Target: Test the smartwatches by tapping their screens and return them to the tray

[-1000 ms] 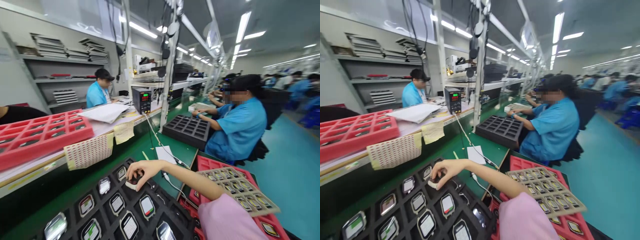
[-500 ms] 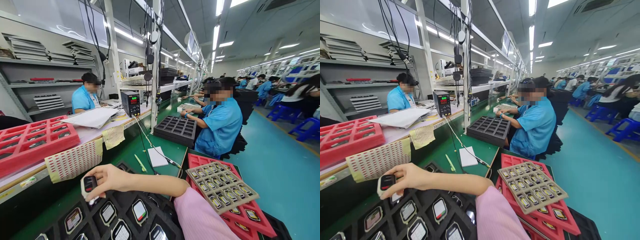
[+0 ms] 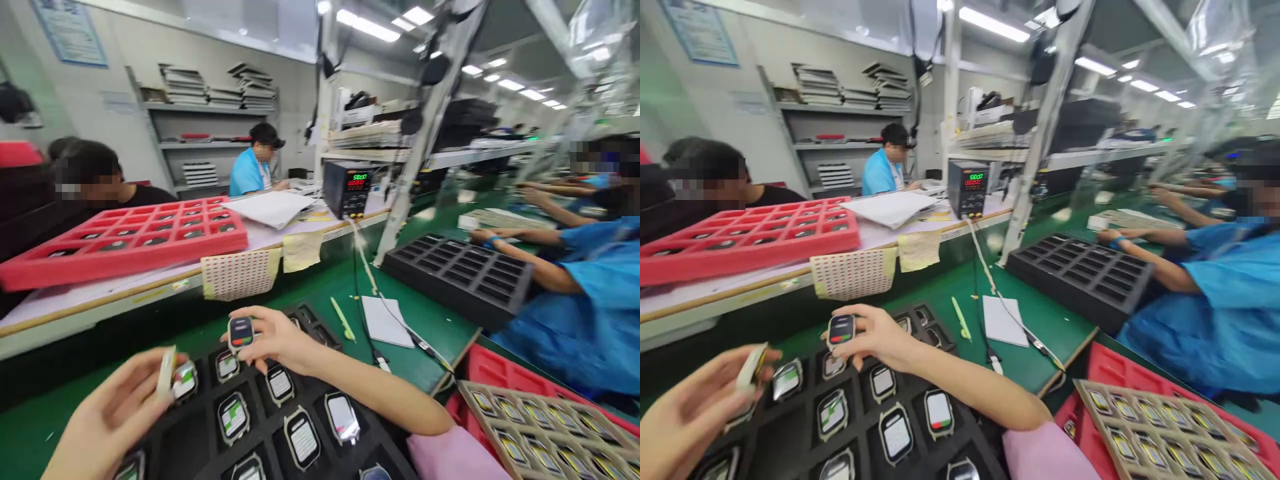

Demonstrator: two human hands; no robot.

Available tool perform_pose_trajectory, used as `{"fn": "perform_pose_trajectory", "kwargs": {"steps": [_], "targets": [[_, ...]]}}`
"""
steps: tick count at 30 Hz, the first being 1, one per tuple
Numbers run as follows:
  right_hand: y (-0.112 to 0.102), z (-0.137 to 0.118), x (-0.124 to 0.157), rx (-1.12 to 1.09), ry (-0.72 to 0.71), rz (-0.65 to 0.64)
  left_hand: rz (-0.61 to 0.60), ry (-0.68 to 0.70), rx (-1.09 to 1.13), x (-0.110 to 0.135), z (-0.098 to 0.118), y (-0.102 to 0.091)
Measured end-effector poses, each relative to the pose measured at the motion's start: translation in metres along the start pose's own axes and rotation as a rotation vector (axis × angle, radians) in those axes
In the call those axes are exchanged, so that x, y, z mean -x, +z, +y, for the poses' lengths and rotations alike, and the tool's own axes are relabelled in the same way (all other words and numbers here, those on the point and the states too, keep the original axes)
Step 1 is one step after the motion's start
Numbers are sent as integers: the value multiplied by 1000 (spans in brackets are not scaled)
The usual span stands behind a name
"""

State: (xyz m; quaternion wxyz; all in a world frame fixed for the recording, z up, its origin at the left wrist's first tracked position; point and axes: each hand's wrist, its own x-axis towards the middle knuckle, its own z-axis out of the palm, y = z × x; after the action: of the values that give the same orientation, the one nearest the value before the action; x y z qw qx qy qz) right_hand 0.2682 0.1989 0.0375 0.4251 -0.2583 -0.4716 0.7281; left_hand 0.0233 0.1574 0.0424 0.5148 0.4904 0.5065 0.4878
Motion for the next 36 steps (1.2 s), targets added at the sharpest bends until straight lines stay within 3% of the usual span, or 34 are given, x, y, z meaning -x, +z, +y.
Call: {"fn": "perform_pose_trajectory", "kwargs": {"steps": [4, 9, 13, 17, 23, 28, 36], "targets": [[3, -2, 1, 29, 3, 24, -15, -120, 356, -19, 22, 23], [1, 4, 2, 204, -65, 33, -144, -201, 702, -38, 11, 36], [0, 4, 3, 283, -91, 8, -203, -188, 641, -34, -2, 37], [0, 1, 5, 250, -84, -14, -172, -217, 511, -28, -8, 37], [1, 2, 4, 324, -119, 77, -271, -224, 538, -21, -5, 42], [1, 0, 3, 430, -163, 225, -341, -159, 501, -15, -5, 44], [2, -1, 5, 446, -167, 157, -330, 39, 263, -23, -13, 46]]}}
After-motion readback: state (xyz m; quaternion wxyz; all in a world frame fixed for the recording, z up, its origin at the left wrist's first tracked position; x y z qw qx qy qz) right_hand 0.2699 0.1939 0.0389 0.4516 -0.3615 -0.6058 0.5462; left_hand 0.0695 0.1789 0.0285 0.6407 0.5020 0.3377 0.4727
